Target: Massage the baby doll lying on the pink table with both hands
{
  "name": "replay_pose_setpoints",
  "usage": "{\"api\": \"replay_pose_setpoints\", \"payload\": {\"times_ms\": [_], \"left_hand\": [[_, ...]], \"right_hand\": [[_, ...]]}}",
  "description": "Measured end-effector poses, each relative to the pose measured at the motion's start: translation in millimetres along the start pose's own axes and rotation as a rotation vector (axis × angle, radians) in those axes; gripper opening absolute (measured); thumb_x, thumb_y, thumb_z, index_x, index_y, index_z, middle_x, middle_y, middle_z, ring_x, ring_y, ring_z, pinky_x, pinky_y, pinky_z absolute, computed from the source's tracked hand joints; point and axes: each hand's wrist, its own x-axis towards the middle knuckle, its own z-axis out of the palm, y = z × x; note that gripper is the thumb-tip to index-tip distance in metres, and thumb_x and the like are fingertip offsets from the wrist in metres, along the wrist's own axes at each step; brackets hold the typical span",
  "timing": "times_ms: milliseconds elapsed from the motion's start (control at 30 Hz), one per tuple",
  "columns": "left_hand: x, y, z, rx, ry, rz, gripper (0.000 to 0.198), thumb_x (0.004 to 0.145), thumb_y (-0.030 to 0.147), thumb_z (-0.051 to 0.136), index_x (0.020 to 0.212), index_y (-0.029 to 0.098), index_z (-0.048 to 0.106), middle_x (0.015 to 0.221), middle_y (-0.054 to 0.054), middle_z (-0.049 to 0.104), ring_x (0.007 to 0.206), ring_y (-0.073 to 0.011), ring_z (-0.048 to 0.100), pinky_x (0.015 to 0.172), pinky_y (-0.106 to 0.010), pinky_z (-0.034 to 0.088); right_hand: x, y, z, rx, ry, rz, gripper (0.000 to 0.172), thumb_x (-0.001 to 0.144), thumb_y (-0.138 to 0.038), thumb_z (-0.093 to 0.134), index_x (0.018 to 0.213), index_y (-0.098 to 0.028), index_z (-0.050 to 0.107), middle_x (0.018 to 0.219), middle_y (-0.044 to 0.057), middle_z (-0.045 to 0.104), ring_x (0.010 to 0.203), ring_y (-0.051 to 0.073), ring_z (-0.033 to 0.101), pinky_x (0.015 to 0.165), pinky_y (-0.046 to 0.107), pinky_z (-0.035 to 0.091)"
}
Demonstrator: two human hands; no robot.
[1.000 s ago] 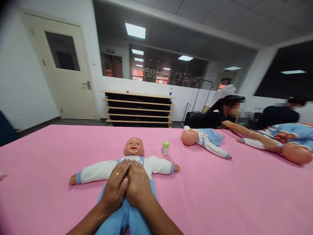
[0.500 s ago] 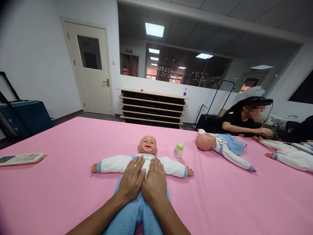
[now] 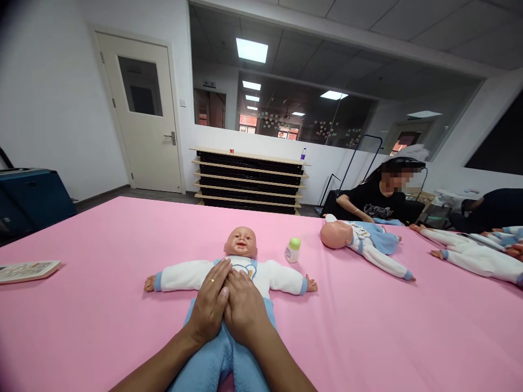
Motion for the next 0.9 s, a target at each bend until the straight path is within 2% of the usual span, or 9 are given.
{"api": "replay_pose_setpoints", "payload": {"times_ms": [67, 133, 267, 367, 500, 533, 667, 800, 900], "left_hand": [[2.5, 6.0, -7.0, 0.026, 0.035, 0.123, 0.054, 0.091, 0.028, 0.036, 0.145, 0.023, 0.031, 0.149, 0.003, 0.036, 0.144, -0.0078, 0.032, 0.114, -0.039, 0.046], [4.1, 9.3, -11.0, 0.014, 0.021, 0.154, 0.051, 0.090, 0.028, 0.039, 0.141, 0.023, 0.036, 0.147, 0.005, 0.038, 0.142, -0.0070, 0.035, 0.114, -0.038, 0.046], [3.5, 3.6, -6.1, 0.082, -0.014, 0.149, 0.047, 0.091, 0.029, 0.040, 0.138, 0.027, 0.039, 0.146, 0.009, 0.038, 0.139, -0.0026, 0.037, 0.114, -0.035, 0.047], [2.6, -2.4, 1.4, 0.112, -0.083, 0.085, 0.047, 0.092, 0.029, 0.039, 0.139, 0.028, 0.040, 0.146, 0.012, 0.038, 0.138, -0.0010, 0.035, 0.116, -0.032, 0.044], [4.6, -1.6, 3.9, -0.040, -0.169, -0.080, 0.046, 0.094, 0.036, 0.033, 0.136, 0.024, 0.047, 0.140, 0.009, 0.045, 0.133, -0.0002, 0.038, 0.122, -0.025, 0.035], [5.8, -0.9, 4.0, -0.080, -0.203, -0.127, 0.047, 0.094, 0.037, 0.033, 0.136, 0.024, 0.048, 0.141, 0.009, 0.044, 0.134, 0.0002, 0.038, 0.125, -0.024, 0.031], [9.4, 1.0, 3.3, -0.105, -0.249, -0.234, 0.051, 0.094, 0.043, 0.030, 0.137, 0.024, 0.048, 0.142, 0.009, 0.043, 0.136, -0.0031, 0.037, 0.126, -0.027, 0.028], [9.7, 1.1, 2.2, -0.107, -0.271, -0.306, 0.052, 0.094, 0.046, 0.026, 0.137, 0.025, 0.049, 0.143, 0.012, 0.041, 0.141, -0.0040, 0.033, 0.129, -0.030, 0.024], [10.5, 0.8, 2.0, -0.116, -0.283, -0.324, 0.056, 0.095, 0.049, 0.020, 0.136, 0.024, 0.051, 0.145, 0.011, 0.040, 0.143, -0.0062, 0.030, 0.130, -0.034, 0.022]], "right_hand": [[0.7, 0.2, -1.3, 0.007, -0.030, 0.102, 0.060, 0.096, -0.030, 0.033, 0.155, -0.017, 0.029, 0.155, -0.006, 0.023, 0.145, 0.007, 0.016, 0.124, 0.029, 0.005], [0.6, 0.7, -1.0, -0.007, -0.040, 0.184, 0.062, 0.095, -0.032, 0.037, 0.155, -0.020, 0.030, 0.154, -0.008, 0.023, 0.145, 0.007, 0.013, 0.123, 0.027, 0.000], [0.1, 2.2, 2.6, -0.028, -0.056, 0.278, 0.065, 0.093, -0.033, 0.039, 0.156, -0.020, 0.028, 0.157, -0.008, 0.012, 0.147, 0.011, 0.007, 0.123, 0.027, -0.003], [-0.4, 4.6, 5.7, -0.032, -0.044, 0.327, 0.061, 0.095, -0.032, 0.032, 0.154, -0.019, 0.033, 0.157, -0.008, 0.013, 0.147, 0.013, 0.010, 0.123, 0.030, 0.002], [-1.8, 10.9, 8.5, -0.064, 0.050, 0.237, 0.066, 0.088, -0.033, 0.041, 0.150, -0.009, 0.040, 0.153, 0.003, 0.026, 0.145, 0.019, 0.020, 0.123, 0.035, 0.010], [-2.0, 12.8, 9.2, -0.067, 0.062, 0.223, 0.065, 0.088, -0.032, 0.043, 0.150, -0.011, 0.041, 0.153, 0.003, 0.027, 0.144, 0.019, 0.021, 0.123, 0.035, 0.011], [-2.2, 13.8, 13.3, -0.020, 0.112, 0.222, 0.060, 0.087, -0.029, 0.046, 0.144, -0.009, 0.048, 0.149, 0.006, 0.034, 0.141, 0.020, 0.028, 0.122, 0.036, 0.016], [-5.3, 8.3, 15.6, -0.002, 0.344, 0.111, 0.043, 0.089, -0.024, 0.046, 0.123, -0.006, 0.064, 0.132, 0.008, 0.053, 0.128, 0.019, 0.045, 0.118, 0.036, 0.029], [-10.3, 18.7, 2.5, -0.019, 0.481, 0.062, 0.038, 0.091, -0.020, 0.044, 0.119, -0.005, 0.064, 0.130, 0.010, 0.054, 0.129, 0.018, 0.045, 0.116, 0.036, 0.034]]}}
